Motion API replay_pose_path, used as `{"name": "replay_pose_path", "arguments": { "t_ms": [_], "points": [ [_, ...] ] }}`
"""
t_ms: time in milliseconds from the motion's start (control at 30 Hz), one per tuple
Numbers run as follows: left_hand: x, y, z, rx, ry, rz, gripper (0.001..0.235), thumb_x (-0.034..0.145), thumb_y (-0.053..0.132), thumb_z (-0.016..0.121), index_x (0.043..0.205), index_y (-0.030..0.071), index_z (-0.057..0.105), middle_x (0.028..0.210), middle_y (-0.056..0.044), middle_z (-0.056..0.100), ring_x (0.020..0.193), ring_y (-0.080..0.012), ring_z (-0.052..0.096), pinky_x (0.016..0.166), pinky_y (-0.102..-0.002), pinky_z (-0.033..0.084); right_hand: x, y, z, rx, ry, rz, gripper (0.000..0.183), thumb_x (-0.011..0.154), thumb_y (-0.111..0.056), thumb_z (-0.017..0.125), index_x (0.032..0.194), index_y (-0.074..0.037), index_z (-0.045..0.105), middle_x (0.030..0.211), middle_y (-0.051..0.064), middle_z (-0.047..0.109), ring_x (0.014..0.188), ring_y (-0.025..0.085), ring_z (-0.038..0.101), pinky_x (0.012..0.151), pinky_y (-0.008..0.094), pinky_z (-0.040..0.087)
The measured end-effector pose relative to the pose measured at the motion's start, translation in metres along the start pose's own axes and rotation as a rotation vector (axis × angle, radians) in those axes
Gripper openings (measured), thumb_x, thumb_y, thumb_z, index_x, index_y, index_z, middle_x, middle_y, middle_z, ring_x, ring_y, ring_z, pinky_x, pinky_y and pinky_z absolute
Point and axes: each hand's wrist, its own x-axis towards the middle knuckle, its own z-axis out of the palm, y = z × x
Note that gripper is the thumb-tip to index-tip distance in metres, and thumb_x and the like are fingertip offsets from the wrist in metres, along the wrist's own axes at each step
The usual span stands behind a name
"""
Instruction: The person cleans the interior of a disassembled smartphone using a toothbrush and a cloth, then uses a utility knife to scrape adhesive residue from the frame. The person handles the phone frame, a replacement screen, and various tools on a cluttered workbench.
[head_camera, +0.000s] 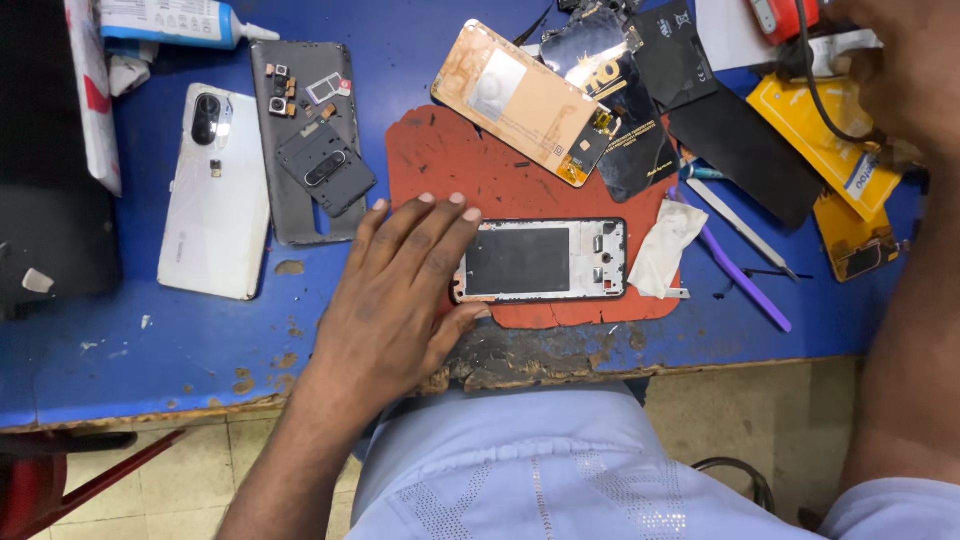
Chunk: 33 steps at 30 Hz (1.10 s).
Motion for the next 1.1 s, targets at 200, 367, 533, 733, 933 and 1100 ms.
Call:
{"name": "replay_pose_path", "arguments": {
  "t_ms": [200,367,533,733,933,1100],
  "points": [
    [-0.006,-0.002,0.002,-0.039,0.013,-0.023,0.084,0.083,0.035,0.081,0.151,0.006,0.041,0.14,-0.015,0.057,0.138,-0.0347,0.048,0.122,-0.06,0.026,-0.044,0.075,0.045,0.269,0.005,0.185,0.017,0.107,0.013,0.065,0.118,0.002,0.06,0.107,0.014,0.065,0.099,0.022,0.069,0.09,0.032,0.058],
    [-0.009,-0.004,0.004,-0.081,0.065,-0.004,0.087,0.082,0.034,0.083,0.152,0.007,0.039,0.141,-0.013,0.058,0.138,-0.0336,0.049,0.123,-0.06,0.027,-0.074,0.093,0.059,0.434,0.11,0.424,0.02,0.105,0.008,0.063,0.123,0.001,0.058,0.11,0.014,0.065,0.101,0.022,0.069,0.088,0.033,0.058],
    [-0.012,-0.004,0.003,-0.089,0.072,-0.019,0.089,0.08,0.035,0.085,0.152,0.009,0.039,0.141,-0.011,0.058,0.137,-0.0334,0.05,0.123,-0.061,0.028,-0.101,0.038,0.026,0.583,0.304,0.617,0.025,0.104,0.002,0.061,0.128,0.0,0.056,0.114,0.013,0.065,0.102,0.022,0.069,0.086,0.034,0.059],
    [-0.009,-0.001,-0.002,-0.078,0.141,0.044,0.084,0.08,0.027,0.086,0.148,0.007,0.041,0.144,-0.016,0.057,0.134,-0.0367,0.051,0.118,-0.061,0.032,-0.112,-0.074,-0.037,0.945,0.472,0.718,0.033,0.102,-0.004,0.059,0.135,-0.001,0.054,0.118,0.013,0.065,0.104,0.023,0.069,0.084,0.035,0.059],
    [-0.034,-0.003,0.005,-0.018,0.573,-0.016,0.043,0.091,-0.022,0.063,0.126,0.003,0.069,0.109,-0.013,0.07,0.093,-0.0249,0.072,0.08,-0.033,0.06,-0.112,-0.157,-0.084,1.266,0.246,0.577,0.041,0.101,-0.01,0.057,0.141,-0.001,0.052,0.122,0.013,0.065,0.106,0.023,0.069,0.082,0.037,0.059],
    [-0.099,0.001,0.011,0.057,0.714,-0.131,0.038,0.088,-0.021,0.065,0.117,0.002,0.072,0.097,-0.014,0.069,0.077,-0.0211,0.068,0.067,-0.029,0.055,-0.104,-0.183,-0.07,1.753,-0.006,0.38,0.041,0.102,-0.01,0.065,0.138,0.007,0.055,0.122,0.022,0.066,0.124,0.036,0.067,0.111,0.048,0.056]
  ]
}}
